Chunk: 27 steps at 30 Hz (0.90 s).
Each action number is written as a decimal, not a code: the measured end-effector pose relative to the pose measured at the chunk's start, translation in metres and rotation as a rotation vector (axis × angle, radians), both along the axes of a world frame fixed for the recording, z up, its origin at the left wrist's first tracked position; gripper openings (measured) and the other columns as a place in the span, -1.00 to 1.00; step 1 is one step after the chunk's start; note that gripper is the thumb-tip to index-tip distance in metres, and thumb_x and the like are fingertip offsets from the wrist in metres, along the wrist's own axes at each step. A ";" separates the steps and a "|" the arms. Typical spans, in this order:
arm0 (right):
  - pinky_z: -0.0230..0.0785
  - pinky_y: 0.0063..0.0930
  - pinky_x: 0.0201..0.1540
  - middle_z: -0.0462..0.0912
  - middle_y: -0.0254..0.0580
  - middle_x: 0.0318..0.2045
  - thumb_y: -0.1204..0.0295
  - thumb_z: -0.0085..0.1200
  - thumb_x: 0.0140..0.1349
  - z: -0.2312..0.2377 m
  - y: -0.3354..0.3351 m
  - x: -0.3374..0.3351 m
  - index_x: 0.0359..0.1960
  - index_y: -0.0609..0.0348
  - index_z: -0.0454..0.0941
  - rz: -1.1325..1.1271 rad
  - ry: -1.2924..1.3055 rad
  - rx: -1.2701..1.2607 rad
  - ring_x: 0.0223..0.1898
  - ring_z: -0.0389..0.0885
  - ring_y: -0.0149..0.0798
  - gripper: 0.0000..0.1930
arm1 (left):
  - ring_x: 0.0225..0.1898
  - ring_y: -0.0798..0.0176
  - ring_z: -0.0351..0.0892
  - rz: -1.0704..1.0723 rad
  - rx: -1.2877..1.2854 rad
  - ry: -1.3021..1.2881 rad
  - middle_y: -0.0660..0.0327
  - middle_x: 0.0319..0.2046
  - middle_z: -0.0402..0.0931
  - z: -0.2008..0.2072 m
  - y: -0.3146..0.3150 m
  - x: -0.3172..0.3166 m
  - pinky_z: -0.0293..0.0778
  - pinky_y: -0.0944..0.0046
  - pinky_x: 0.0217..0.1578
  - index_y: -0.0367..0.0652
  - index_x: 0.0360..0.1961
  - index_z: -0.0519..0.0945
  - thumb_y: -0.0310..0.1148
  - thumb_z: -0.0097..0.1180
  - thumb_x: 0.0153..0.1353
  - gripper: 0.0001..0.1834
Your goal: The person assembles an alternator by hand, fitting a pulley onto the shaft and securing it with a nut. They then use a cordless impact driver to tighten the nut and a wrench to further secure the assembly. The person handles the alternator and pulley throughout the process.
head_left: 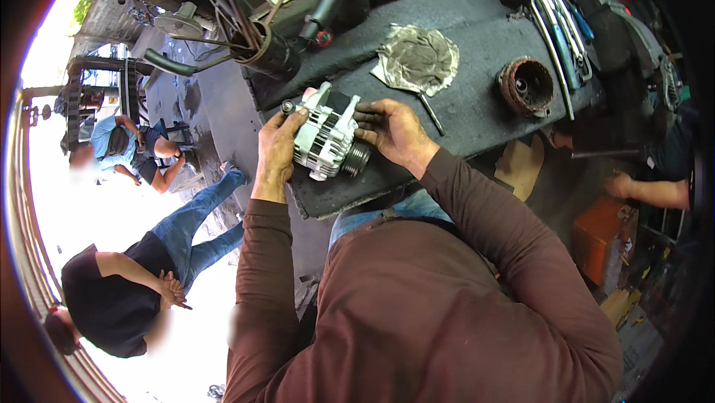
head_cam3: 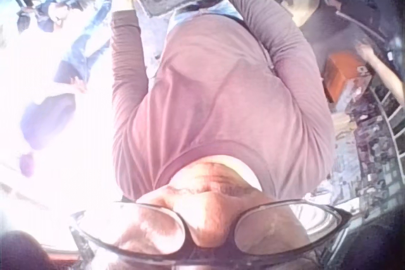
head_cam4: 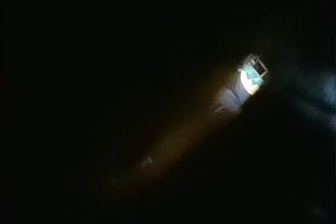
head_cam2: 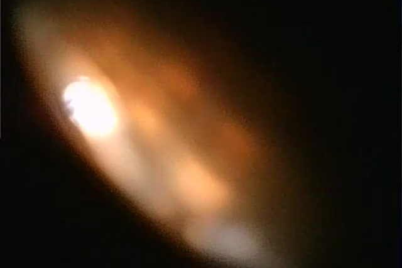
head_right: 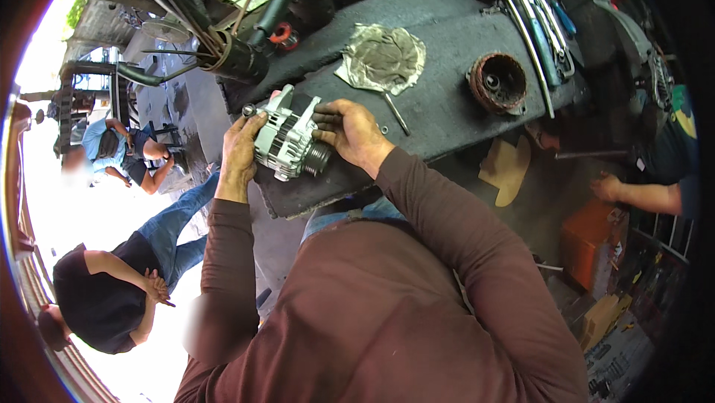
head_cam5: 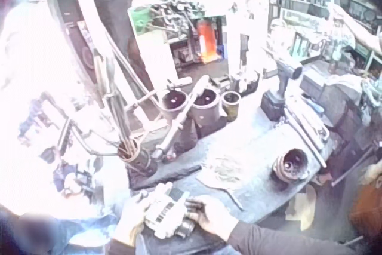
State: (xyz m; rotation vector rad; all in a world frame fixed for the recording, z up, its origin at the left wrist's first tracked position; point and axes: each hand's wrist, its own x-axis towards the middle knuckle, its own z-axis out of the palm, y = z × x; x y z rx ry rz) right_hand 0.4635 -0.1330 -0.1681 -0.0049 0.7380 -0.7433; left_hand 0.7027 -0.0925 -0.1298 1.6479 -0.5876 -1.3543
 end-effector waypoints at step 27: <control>0.51 -0.50 -0.19 0.69 -0.27 -0.27 0.47 0.14 0.46 -0.009 0.100 -0.134 0.03 0.36 0.64 0.503 0.623 -0.523 -0.28 0.59 -0.44 -0.77 | 0.56 -0.16 0.17 -1.005 -0.476 -1.610 0.08 0.46 0.35 0.038 0.076 -0.065 -0.03 -0.48 0.52 0.06 0.29 0.60 -0.18 0.38 0.12 -0.35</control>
